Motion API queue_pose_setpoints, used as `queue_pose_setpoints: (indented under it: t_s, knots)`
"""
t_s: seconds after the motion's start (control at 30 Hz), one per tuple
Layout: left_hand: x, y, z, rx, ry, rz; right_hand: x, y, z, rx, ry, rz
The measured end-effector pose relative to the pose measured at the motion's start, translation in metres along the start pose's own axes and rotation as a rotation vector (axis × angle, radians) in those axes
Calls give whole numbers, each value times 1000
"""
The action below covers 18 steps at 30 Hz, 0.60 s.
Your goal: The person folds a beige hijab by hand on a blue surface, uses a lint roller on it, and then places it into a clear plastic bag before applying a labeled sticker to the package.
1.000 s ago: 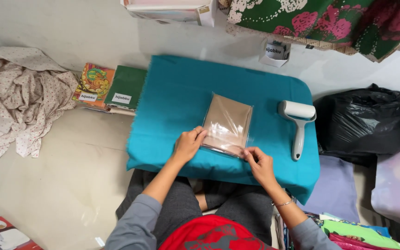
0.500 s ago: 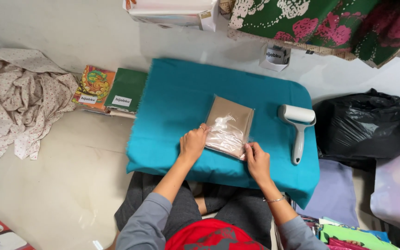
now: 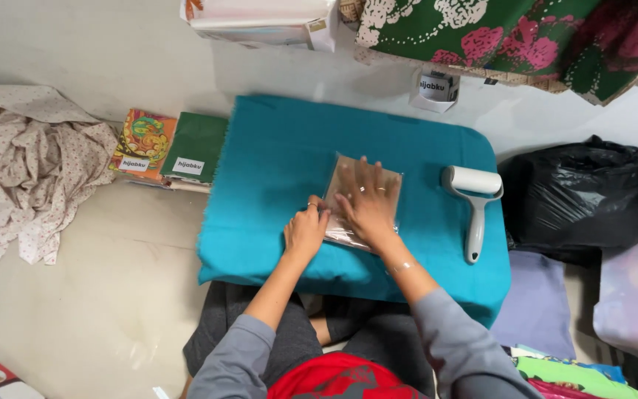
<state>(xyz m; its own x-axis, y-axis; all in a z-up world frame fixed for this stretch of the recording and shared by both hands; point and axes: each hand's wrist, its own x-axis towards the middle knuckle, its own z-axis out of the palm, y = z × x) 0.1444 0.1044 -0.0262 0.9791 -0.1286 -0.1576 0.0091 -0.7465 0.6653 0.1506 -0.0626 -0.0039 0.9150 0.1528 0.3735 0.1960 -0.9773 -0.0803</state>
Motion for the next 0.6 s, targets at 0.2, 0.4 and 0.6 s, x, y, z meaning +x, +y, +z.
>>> queue_pose_setpoints:
  t_s: [0.2,0.4,0.6]
  knots:
    - [6,6,-6,21,-111,-111,6,4,15,17,-263,65]
    - [2,12,-9,-1,-128,-146,7,2,11,56,-325,97]
    - [1,12,-8,-2,-83,-141,11,3,12,36,-377,101]
